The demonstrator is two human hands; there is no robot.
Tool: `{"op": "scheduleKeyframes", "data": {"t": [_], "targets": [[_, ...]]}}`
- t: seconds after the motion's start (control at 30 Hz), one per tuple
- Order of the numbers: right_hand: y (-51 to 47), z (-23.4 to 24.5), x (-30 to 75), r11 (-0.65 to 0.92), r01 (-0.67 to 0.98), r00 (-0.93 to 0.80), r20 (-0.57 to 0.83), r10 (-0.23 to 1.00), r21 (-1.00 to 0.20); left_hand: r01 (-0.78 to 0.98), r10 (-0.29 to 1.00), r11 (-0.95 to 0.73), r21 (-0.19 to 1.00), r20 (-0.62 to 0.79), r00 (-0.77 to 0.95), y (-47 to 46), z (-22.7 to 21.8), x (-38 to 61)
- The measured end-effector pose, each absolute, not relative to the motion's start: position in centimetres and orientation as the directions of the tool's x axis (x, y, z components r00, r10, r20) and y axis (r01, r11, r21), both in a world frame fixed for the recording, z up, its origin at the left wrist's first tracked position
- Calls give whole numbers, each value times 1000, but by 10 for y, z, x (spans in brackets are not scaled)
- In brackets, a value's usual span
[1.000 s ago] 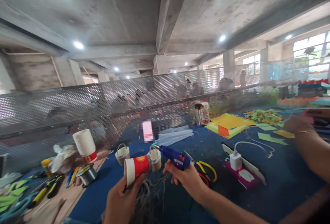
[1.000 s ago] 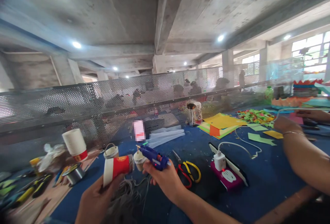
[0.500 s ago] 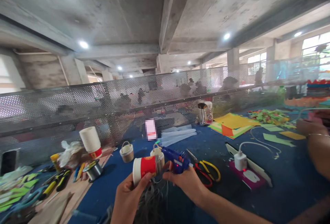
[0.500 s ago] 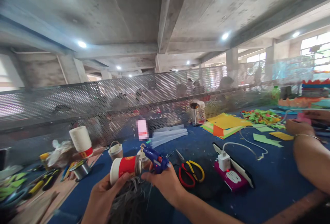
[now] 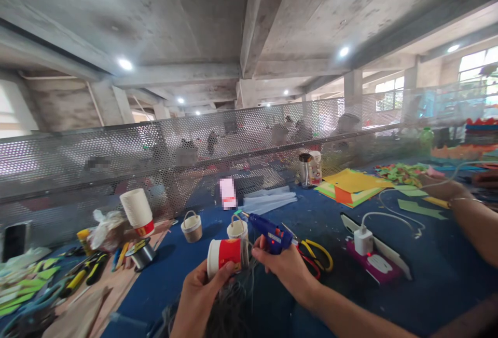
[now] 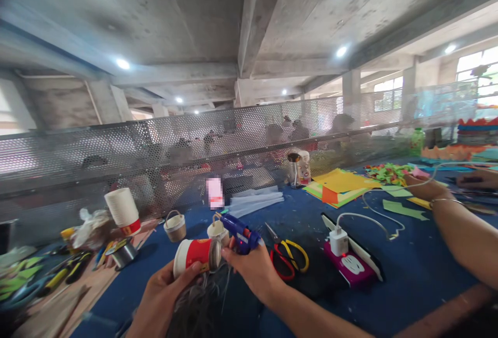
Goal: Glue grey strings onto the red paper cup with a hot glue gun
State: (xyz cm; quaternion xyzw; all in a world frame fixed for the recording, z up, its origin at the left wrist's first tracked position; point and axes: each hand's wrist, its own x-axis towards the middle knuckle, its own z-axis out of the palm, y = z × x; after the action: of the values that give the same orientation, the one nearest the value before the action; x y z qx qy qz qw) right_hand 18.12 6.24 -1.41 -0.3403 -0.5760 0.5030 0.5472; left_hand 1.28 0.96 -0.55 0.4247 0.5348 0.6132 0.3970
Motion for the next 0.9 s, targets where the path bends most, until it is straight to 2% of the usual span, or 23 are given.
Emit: {"op": "scheduleKeyframes", "data": {"t": [0.23, 0.57, 0.9], "targets": [[71, -12, 189, 292, -168, -136, 315, 939, -942, 55, 970, -102, 993, 112, -215, 13, -13, 11], [72, -10, 193, 301, -142, -124, 319, 940, -943, 127, 972, -163, 978, 182, -150, 7, -18, 12], [73, -11, 194, 313, -103, -129, 324, 937, -944, 62, 990, -100, 993, 106, -91, 5, -22, 11]]}}
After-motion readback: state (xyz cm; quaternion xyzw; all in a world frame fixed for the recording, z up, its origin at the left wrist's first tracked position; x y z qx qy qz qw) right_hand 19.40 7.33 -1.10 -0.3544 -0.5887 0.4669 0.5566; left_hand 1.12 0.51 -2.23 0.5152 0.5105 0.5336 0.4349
